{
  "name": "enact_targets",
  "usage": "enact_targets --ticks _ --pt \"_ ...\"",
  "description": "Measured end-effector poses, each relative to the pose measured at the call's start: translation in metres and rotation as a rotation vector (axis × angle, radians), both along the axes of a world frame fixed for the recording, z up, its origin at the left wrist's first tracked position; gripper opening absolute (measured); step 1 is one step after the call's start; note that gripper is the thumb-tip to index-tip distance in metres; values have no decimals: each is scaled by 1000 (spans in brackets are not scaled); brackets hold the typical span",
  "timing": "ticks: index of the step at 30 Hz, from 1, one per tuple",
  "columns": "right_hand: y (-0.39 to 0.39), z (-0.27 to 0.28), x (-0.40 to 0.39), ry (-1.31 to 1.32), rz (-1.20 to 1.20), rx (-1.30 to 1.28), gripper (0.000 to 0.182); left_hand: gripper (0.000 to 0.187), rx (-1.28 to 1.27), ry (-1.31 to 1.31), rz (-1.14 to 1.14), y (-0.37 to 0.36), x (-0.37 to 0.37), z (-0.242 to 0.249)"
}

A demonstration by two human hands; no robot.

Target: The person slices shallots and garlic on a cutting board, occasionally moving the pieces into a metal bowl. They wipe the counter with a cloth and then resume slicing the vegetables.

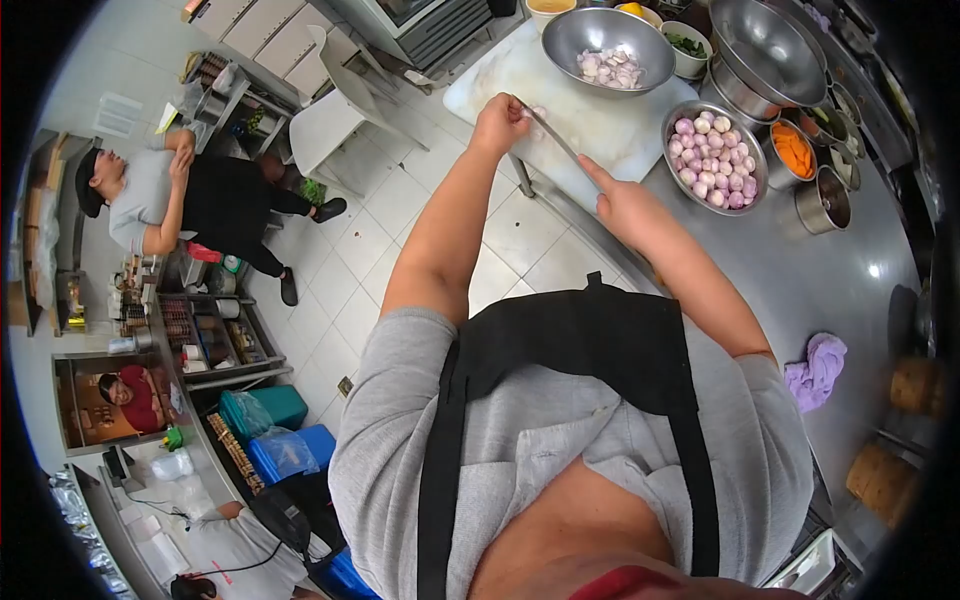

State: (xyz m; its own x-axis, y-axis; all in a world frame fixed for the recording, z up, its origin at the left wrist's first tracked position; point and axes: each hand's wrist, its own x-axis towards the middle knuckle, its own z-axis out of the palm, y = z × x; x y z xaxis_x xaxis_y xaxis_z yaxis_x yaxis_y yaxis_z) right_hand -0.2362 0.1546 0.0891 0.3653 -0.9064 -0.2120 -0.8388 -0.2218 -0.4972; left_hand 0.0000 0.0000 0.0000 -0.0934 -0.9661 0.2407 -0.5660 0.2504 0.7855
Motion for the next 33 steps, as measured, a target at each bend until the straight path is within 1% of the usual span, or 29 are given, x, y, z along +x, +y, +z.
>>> enact_targets --ticks 2,3,6,8,11,12,14,18,20,23,27,29,33 --pt "1 0 0 1 -13 3 66 24 -8 -29 1 1 -1 -5" --pt "-1 2 12 -30 -17 -7 66 24 -18 -60 -3 -1 12 2" --pt "-16 4 13 27 -8 16 65 24 -53 -19 -3 -5 1 -3" --pt "-29 -10 23 12 -5 -55 65 24 -76 -41 12 0 1 -1" --pt "-38 -26 28 -22 -10 -49 65 25 -31 -21 -3 4 2 2" --pt "-37 -23 27 -26 -9 -56 65 25 -38 -25 -3 4 3 5" --pt "-26 -16 17 34 -7 70 67 24 -18 -30 25 7 3 6" --pt "-4 -9 -4 -23 -23 58 65 24 -18 -59 61 4 1 2" --pt "0 3 -5 -24 -50 49 65 24 -94 -18 17 -3 3 -3" --pt "1 8 -3 -24 -38 38 64 24 -76 -29 -2 -6 5 -4" --pt "-1 5 -2 -6 -27 32 65 23 -92 -46 18 -4 2 -3" --pt "-6 -2 0 -16 -5 -25 66 23 -83 4 -15 -3 3 -1" --pt "-25 -6 13 -22 15 -16 67 23 -99 -18 -16 -5 5 -4"
